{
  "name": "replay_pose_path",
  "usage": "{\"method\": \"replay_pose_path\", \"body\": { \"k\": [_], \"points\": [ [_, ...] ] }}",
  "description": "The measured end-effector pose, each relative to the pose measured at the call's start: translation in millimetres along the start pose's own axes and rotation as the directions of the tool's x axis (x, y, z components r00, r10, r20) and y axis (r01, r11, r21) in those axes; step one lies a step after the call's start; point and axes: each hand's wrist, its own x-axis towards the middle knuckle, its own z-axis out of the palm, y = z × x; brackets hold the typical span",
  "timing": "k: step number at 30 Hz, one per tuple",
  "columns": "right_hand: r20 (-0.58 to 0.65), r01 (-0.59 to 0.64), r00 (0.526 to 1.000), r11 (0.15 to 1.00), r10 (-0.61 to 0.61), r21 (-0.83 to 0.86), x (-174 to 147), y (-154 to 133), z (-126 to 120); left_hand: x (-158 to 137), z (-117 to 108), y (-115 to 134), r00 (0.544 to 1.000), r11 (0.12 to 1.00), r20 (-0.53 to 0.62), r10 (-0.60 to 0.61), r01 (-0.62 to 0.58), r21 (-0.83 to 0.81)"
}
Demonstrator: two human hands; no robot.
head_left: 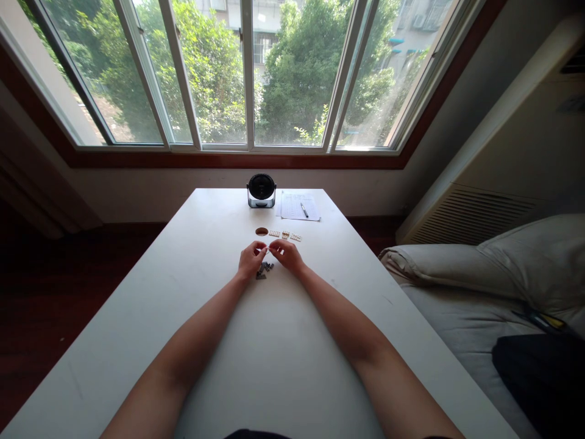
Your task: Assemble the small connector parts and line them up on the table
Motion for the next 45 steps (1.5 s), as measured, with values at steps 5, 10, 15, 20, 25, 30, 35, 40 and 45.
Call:
{"method": "replay_pose_path", "body": {
  "k": [5,10,15,20,25,30,35,40,45],
  "points": [
    [0.045,0.057,0.998,0.992,-0.052,-0.109,-0.4,3.2,-1.1,0.3,-0.9,-0.2,1.0,1.0,0.017,-0.001,0.001,0.006],
    [0.068,0.126,0.991,0.969,-0.114,-0.211,0.1,7.8,-3.0,1.9,0.3,-3.1,1.0,1.0,0.018,-0.002,0.002,0.014],
    [-0.042,0.041,0.998,0.953,-0.056,-0.301,1.6,29.6,-18.9,3.2,0.4,-4.6,0.999,0.998,0.019,-0.042,0.041,0.038],
    [-0.248,-0.167,0.967,0.879,0.058,-0.446,1.5,63.7,-39.0,2.3,0.4,-5.3,0.998,0.997,0.024,-0.057,0.055,0.049],
    [-0.241,-0.267,0.959,0.777,0.153,-0.571,2.0,74.2,-38.6,1.6,0.8,-4.7,0.999,0.997,0.029,-0.042,0.04,0.07],
    [-0.164,-0.281,0.958,0.673,0.234,-0.684,3.9,69.8,-35.4,1.1,0.2,-2.1,0.997,0.994,0.043,-0.059,0.055,0.091],
    [-0.15,-0.315,0.942,0.63,0.301,-0.71,6.6,68.3,-36.6,0.5,-0.6,-1.2,0.999,0.994,0.039,-0.029,0.025,0.106],
    [-0.155,-0.328,0.936,0.623,0.316,-0.71,7.4,70.4,-36.1,0.1,-0.4,-1.4,0.999,0.992,0.04,-0.021,0.016,0.124],
    [-0.146,-0.336,0.931,0.632,0.334,-0.698,6.7,72.1,-35.2,0.0,-0.3,-1.4,0.998,0.99,0.049,-0.027,0.02,0.142]
  ]
}}
